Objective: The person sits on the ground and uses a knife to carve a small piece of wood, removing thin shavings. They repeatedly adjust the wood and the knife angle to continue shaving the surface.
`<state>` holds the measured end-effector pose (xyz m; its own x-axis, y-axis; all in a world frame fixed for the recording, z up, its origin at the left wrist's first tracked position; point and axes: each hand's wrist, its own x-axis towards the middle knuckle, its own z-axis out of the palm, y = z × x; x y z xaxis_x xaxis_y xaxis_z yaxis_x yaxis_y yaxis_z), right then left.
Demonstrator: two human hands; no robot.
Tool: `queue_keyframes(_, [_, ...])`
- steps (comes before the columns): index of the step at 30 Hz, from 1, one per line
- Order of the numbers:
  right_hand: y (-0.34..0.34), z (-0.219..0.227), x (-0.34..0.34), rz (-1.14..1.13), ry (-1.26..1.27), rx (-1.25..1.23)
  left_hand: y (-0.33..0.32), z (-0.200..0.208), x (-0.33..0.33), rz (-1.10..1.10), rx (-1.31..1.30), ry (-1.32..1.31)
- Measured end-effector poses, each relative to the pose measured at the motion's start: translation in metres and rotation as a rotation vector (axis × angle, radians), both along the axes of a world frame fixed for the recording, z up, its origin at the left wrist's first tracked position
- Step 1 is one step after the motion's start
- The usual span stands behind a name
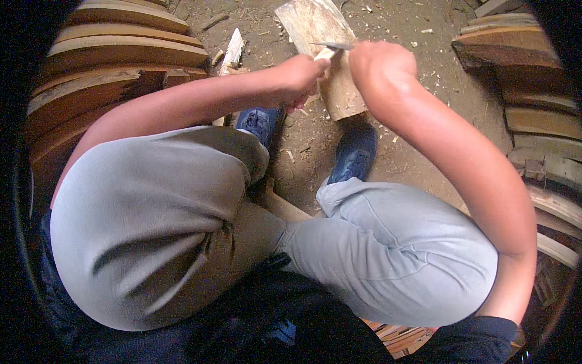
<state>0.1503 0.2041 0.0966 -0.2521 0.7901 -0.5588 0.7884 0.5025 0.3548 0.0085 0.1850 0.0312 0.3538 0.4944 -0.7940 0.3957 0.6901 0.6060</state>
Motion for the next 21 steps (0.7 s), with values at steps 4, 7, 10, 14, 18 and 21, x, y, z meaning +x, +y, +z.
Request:
queue_keyframes(4, [0.001, -0.004, 0.022, -0.093, 0.181, 0.008, -0.001, 0.006, -0.005, 0.018, -0.048, -0.099])
queue_keyframes(7, [-0.006, 0.007, 0.023, -0.075, 0.239, 0.023, 0.000, 0.003, -0.003, 0.125, -0.144, -0.128])
queue_keyframes(10, [-0.011, 0.012, 0.027, -0.075, 0.252, 0.020, -0.001, -0.001, 0.001, 0.142, -0.150, -0.165])
queue_keyframes(14, [-0.015, 0.014, 0.028, -0.051, 0.310, -0.006, -0.001, -0.007, -0.002, 0.117, -0.042, -0.165])
queue_keyframes(18, [-0.019, 0.010, 0.032, -0.054, 0.323, 0.009, 0.002, -0.021, 0.002, 0.078, 0.004, -0.123])
queue_keyframes(21, [-0.023, 0.001, 0.034, -0.008, 0.286, 0.060, 0.000, -0.020, 0.006, 0.091, 0.011, -0.064])
